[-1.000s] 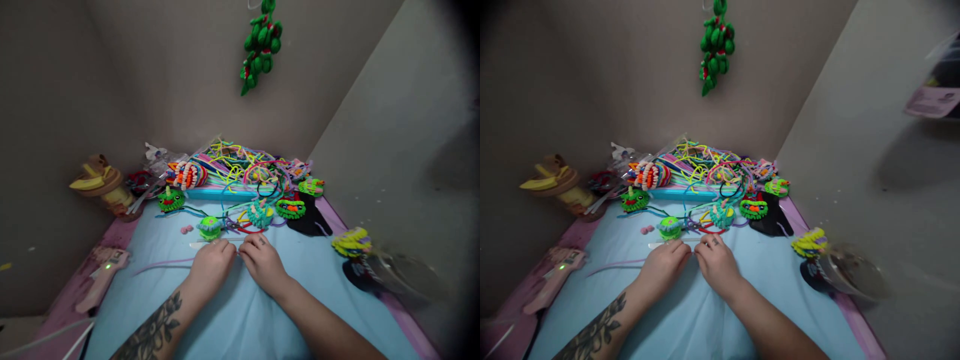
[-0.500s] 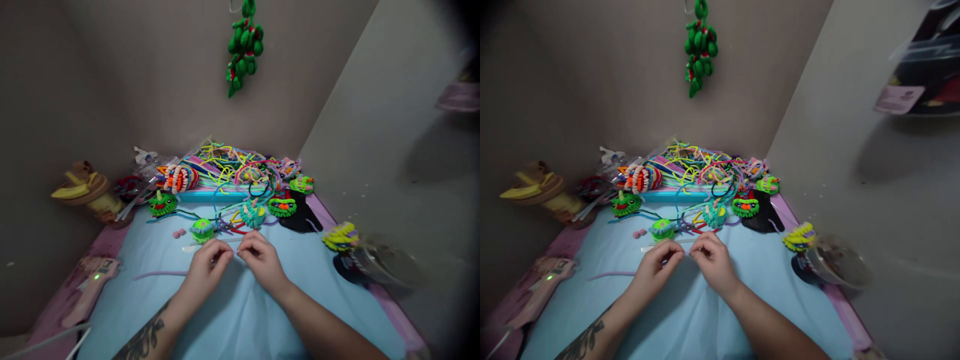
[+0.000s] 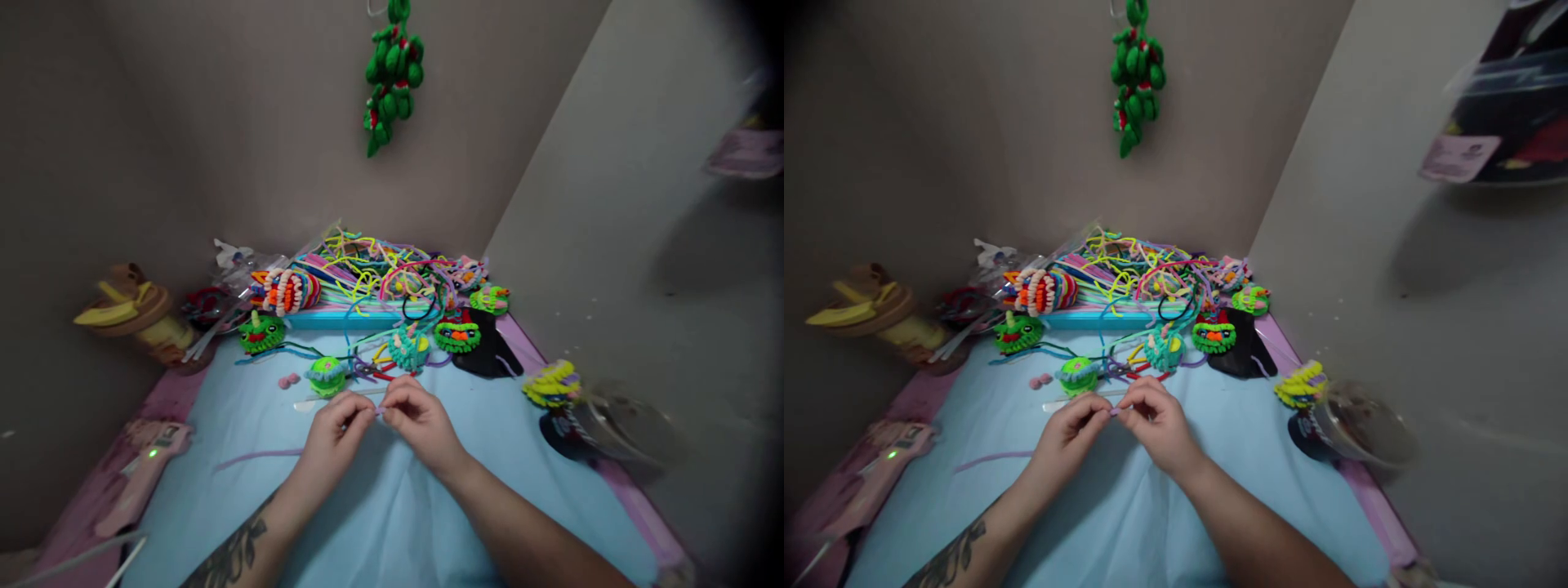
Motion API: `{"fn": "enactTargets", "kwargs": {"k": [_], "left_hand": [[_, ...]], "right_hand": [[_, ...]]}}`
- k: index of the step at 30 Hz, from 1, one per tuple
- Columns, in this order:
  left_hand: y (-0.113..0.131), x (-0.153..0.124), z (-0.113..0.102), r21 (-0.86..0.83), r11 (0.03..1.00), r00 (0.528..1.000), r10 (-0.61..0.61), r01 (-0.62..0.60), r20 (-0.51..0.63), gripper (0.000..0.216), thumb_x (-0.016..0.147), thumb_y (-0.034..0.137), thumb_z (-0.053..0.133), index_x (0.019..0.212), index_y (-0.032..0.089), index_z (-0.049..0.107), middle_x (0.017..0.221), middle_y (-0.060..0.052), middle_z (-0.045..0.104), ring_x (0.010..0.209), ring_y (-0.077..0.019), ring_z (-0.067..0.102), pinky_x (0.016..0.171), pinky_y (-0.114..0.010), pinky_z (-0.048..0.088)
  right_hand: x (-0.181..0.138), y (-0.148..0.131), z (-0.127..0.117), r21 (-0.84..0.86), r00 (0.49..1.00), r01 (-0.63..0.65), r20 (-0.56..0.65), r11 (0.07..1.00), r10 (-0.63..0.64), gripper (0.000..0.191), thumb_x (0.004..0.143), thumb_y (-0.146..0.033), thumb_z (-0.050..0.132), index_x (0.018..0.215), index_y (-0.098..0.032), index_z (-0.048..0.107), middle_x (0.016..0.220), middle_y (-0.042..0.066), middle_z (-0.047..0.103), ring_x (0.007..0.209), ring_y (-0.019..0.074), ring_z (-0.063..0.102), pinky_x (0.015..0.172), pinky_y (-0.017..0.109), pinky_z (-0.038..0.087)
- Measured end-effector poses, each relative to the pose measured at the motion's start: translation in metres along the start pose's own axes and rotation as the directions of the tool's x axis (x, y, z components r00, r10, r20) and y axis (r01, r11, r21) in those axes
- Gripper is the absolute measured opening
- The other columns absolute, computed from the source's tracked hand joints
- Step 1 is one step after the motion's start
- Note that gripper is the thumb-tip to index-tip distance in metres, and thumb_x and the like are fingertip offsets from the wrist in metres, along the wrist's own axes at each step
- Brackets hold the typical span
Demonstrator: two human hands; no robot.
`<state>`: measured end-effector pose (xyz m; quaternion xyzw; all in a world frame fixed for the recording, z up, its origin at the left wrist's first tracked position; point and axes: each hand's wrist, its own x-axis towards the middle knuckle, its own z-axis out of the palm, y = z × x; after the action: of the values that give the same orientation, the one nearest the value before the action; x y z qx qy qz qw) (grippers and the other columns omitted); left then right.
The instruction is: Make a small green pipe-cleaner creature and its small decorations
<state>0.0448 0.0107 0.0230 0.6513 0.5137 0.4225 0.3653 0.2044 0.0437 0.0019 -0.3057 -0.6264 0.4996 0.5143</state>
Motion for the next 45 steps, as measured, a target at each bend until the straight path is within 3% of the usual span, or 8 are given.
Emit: {"fn": "enactTargets", "kwargs": {"k": [4, 9, 19, 28, 33, 40, 42, 45], "left_hand": [[0.001, -0.003, -0.003, 0.163, 0.983, 0.996, 0.082, -0.084, 0.020, 0.021, 0.090, 0.025, 0.045, 0.076, 0.017, 0.059, 0.072, -0.002, 0.055, 0.071, -0.0147, 0.052, 0.067, -0.025, 0.038], [0.005, -0.003, -0.003, 0.141, 0.989, 0.995, 0.023, -0.036, 0.097, 0.029, 0.090, 0.029, 0.041, 0.067, 0.017, 0.055, 0.066, -0.001, 0.052, 0.066, -0.0141, 0.050, 0.062, -0.024, 0.037], [0.008, -0.002, -0.002, 0.085, 0.995, 0.993, -0.051, 0.042, 0.110, 0.030, 0.089, 0.032, 0.043, 0.067, 0.016, 0.057, 0.066, -0.001, 0.054, 0.066, -0.0150, 0.052, 0.063, -0.025, 0.037], [0.011, -0.004, 0.000, 0.083, 0.996, 0.991, -0.045, 0.035, 0.124, 0.027, 0.090, 0.030, 0.044, 0.073, 0.016, 0.060, 0.070, -0.001, 0.058, 0.069, -0.0146, 0.054, 0.065, -0.024, 0.039], [0.004, -0.006, -0.005, 0.319, 0.946, 0.996, 0.026, -0.050, 0.080, 0.019, 0.091, 0.026, 0.046, 0.083, 0.017, 0.061, 0.077, -0.002, 0.060, 0.074, -0.0157, 0.056, 0.068, -0.025, 0.041], [-0.006, -0.008, 0.000, 0.714, 0.651, 0.966, 0.186, -0.258, 0.179, 0.023, 0.091, 0.021, 0.043, 0.081, 0.018, 0.063, 0.075, -0.005, 0.061, 0.071, -0.0208, 0.054, 0.065, -0.031, 0.041], [-0.006, -0.008, 0.001, 0.705, 0.659, 0.965, 0.186, -0.262, 0.185, 0.022, 0.091, 0.021, 0.044, 0.082, 0.018, 0.063, 0.075, -0.005, 0.061, 0.071, -0.0205, 0.055, 0.065, -0.031, 0.042], [-0.003, -0.008, -0.002, 0.595, 0.777, 0.978, 0.156, -0.207, 0.137, 0.020, 0.091, 0.021, 0.043, 0.089, 0.019, 0.063, 0.082, -0.005, 0.062, 0.077, -0.0195, 0.057, 0.069, -0.030, 0.044]], "right_hand": [[-0.002, -0.005, -0.009, -0.282, 0.966, 0.256, 0.119, 0.925, -0.231, 0.015, 0.082, -0.013, 0.061, 0.090, -0.024, 0.068, 0.084, 0.002, 0.058, 0.079, 0.0144, 0.055, 0.068, 0.027, 0.044], [-0.001, -0.008, -0.011, -0.352, 0.890, 0.453, 0.225, 0.819, -0.396, 0.014, 0.083, -0.013, 0.060, 0.089, -0.023, 0.067, 0.079, 0.002, 0.060, 0.077, 0.0151, 0.055, 0.072, 0.030, 0.046], [-0.003, -0.009, -0.008, -0.395, 0.939, 0.342, 0.159, 0.853, -0.303, 0.009, 0.083, -0.016, 0.059, 0.081, -0.022, 0.066, 0.075, 0.002, 0.060, 0.074, 0.0159, 0.057, 0.070, 0.032, 0.047], [-0.002, -0.014, -0.007, -0.432, 0.934, 0.356, 0.144, 0.829, -0.327, 0.015, 0.085, -0.012, 0.052, 0.078, -0.021, 0.061, 0.073, 0.002, 0.059, 0.074, 0.0157, 0.055, 0.070, 0.030, 0.046], [-0.001, -0.007, -0.009, -0.526, 0.933, 0.359, 0.170, 0.771, -0.318, 0.012, 0.086, -0.013, 0.054, 0.083, -0.021, 0.062, 0.078, 0.004, 0.060, 0.079, 0.0173, 0.055, 0.072, 0.031, 0.046], [-0.003, 0.002, -0.009, -0.699, 0.929, 0.356, 0.339, 0.620, -0.151, 0.014, 0.085, -0.012, 0.053, 0.085, -0.021, 0.064, 0.084, 0.006, 0.060, 0.083, 0.0209, 0.050, 0.071, 0.033, 0.044], [-0.003, 0.002, -0.009, -0.708, 0.932, 0.346, 0.337, 0.615, -0.135, 0.015, 0.085, -0.011, 0.052, 0.084, -0.021, 0.064, 0.082, 0.006, 0.060, 0.082, 0.0209, 0.050, 0.070, 0.033, 0.044], [-0.002, -0.001, -0.010, -0.655, 0.954, 0.294, 0.252, 0.696, -0.165, 0.014, 0.084, -0.011, 0.054, 0.082, -0.021, 0.065, 0.081, 0.005, 0.060, 0.082, 0.0198, 0.052, 0.072, 0.033, 0.045]]}}
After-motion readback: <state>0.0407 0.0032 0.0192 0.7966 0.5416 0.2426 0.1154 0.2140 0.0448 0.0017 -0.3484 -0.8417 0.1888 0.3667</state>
